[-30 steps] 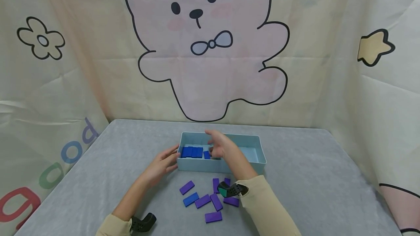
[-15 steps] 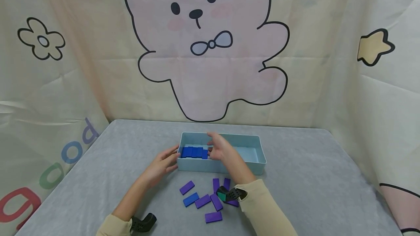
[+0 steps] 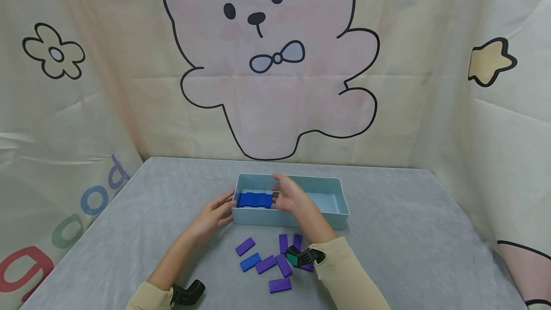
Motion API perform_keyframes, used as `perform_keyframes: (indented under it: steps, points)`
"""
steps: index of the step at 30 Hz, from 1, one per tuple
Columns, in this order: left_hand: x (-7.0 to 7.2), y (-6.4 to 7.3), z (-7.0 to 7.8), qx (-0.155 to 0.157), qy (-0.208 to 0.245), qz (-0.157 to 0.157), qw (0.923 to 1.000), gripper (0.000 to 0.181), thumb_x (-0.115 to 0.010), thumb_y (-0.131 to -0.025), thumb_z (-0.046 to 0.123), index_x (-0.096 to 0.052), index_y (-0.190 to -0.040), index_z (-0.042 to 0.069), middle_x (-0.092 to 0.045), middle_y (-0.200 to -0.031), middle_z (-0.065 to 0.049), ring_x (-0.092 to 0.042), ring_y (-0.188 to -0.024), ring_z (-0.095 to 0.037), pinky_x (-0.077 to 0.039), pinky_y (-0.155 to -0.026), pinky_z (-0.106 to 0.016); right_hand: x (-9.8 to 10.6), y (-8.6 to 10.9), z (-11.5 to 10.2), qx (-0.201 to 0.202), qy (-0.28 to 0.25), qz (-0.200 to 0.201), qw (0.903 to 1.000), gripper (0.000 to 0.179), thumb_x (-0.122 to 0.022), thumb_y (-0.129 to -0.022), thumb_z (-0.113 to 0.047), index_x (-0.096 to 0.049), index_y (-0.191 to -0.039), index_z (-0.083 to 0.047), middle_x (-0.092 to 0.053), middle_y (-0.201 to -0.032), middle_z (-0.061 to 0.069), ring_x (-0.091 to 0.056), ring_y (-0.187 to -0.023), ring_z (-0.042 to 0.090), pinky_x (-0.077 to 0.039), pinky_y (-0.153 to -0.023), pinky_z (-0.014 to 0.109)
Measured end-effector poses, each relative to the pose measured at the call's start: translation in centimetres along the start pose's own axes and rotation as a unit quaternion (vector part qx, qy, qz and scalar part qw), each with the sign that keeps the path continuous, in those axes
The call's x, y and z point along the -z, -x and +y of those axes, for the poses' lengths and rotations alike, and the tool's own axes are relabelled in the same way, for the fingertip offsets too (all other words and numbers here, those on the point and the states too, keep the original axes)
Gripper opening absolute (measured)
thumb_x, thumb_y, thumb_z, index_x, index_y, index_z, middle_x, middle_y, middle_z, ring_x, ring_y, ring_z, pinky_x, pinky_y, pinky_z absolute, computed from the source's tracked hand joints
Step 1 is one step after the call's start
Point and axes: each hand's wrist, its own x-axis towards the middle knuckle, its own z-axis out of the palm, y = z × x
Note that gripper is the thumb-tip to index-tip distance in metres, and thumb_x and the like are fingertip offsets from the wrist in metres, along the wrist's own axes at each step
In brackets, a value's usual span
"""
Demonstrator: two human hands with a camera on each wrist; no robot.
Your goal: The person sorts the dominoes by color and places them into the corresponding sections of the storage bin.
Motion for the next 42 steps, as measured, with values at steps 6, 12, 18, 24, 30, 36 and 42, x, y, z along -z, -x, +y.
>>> perform_keyframes:
  steps: [6, 12, 18, 24, 30, 36, 42]
  points:
    - [0.1, 0.1, 0.0, -0.002, -0.002, -0.002, 1.0, 0.062, -0.047, -0.115, 0.025, -0.024, -0.167, 0.002, -0.024, -0.171, -0.029, -0.031, -0.155, -0.047, -0.037, -0.12, -0.056, 0.0, 0.2, -0.1, 0.003, -0.005, -0.009, 0.9999, 0.075, -0.037, -0.115, -0.028, 0.003, -0.161, 0.016, 0.018, -0.17, 0.033, 0.017, -0.16, 0.045, 0.007, -0.13, 0.058]
    - [0.1, 0.1, 0.0, -0.003, 0.0, -0.004, 1.0, 0.062, -0.047, -0.115, 0.024, -0.023, -0.167, 0.001, -0.023, -0.171, -0.029, -0.031, -0.155, -0.047, -0.038, -0.12, -0.056, 0.1, 0.3, -0.1, 0.001, -0.004, -0.014, 0.9999, 0.075, -0.038, -0.115, -0.028, 0.004, -0.161, 0.015, 0.019, -0.17, 0.033, 0.018, -0.16, 0.045, 0.008, -0.13, 0.057]
    - [0.1, 0.1, 0.1, -0.005, -0.001, -0.005, 1.0, 0.062, -0.048, -0.114, 0.025, -0.023, -0.167, 0.001, -0.024, -0.171, -0.029, -0.032, -0.155, -0.047, -0.038, -0.12, -0.056, 0.1, 0.6, -0.2, 0.002, -0.002, -0.023, 0.9997, 0.075, -0.037, -0.115, -0.027, 0.004, -0.161, 0.016, 0.022, -0.169, 0.034, 0.02, -0.159, 0.046, 0.006, -0.13, 0.056]
    - [0.1, 0.0, 0.1, -0.003, -0.001, -0.004, 1.0, 0.062, -0.047, -0.115, 0.024, -0.023, -0.167, 0.001, -0.024, -0.17, -0.029, -0.033, -0.154, -0.048, -0.038, -0.12, -0.056, 0.2, 1.0, -0.4, 0.007, -0.009, -0.032, 0.9994, 0.074, -0.037, -0.115, -0.027, 0.004, -0.161, 0.015, 0.021, -0.169, 0.034, 0.02, -0.158, 0.049, 0.004, -0.131, 0.055]
    - [0.2, 0.0, 0.0, -0.003, -0.002, -0.003, 1.0, 0.062, -0.047, -0.115, 0.024, -0.024, -0.167, 0.0, -0.024, -0.17, -0.03, -0.033, -0.154, -0.048, -0.037, -0.12, -0.058, 0.5, 1.4, -0.6, 0.009, -0.024, -0.055, 0.9982, 0.074, -0.036, -0.115, -0.027, 0.002, -0.161, 0.016, 0.016, -0.17, 0.034, 0.013, -0.16, 0.048, 0.001, -0.132, 0.052]
    - [0.2, 0.0, 0.0, -0.001, 0.001, -0.004, 1.0, 0.063, -0.047, -0.115, 0.024, -0.022, -0.167, 0.0, -0.023, -0.17, -0.03, -0.032, -0.154, -0.049, -0.036, -0.121, -0.058, 1.1, 1.9, -0.8, 0.013, -0.016, -0.088, 0.996, 0.072, -0.032, -0.116, -0.028, 0.002, -0.162, 0.015, 0.005, -0.171, 0.036, 0.002, -0.162, 0.047, -0.006, -0.132, 0.05]
    - [0.2, -0.1, -0.1, -0.002, 0.0, -0.004, 1.0, 0.063, -0.048, -0.114, 0.025, -0.023, -0.167, 0.001, -0.023, -0.17, -0.029, -0.032, -0.154, -0.048, -0.037, -0.12, -0.057, 1.8, 2.4, -0.8, 0.027, -0.002, -0.13, 0.9912, 0.067, -0.027, -0.117, -0.03, -0.004, -0.163, 0.013, -0.008, -0.171, 0.035, -0.011, -0.161, 0.046, -0.013, -0.132, 0.048]
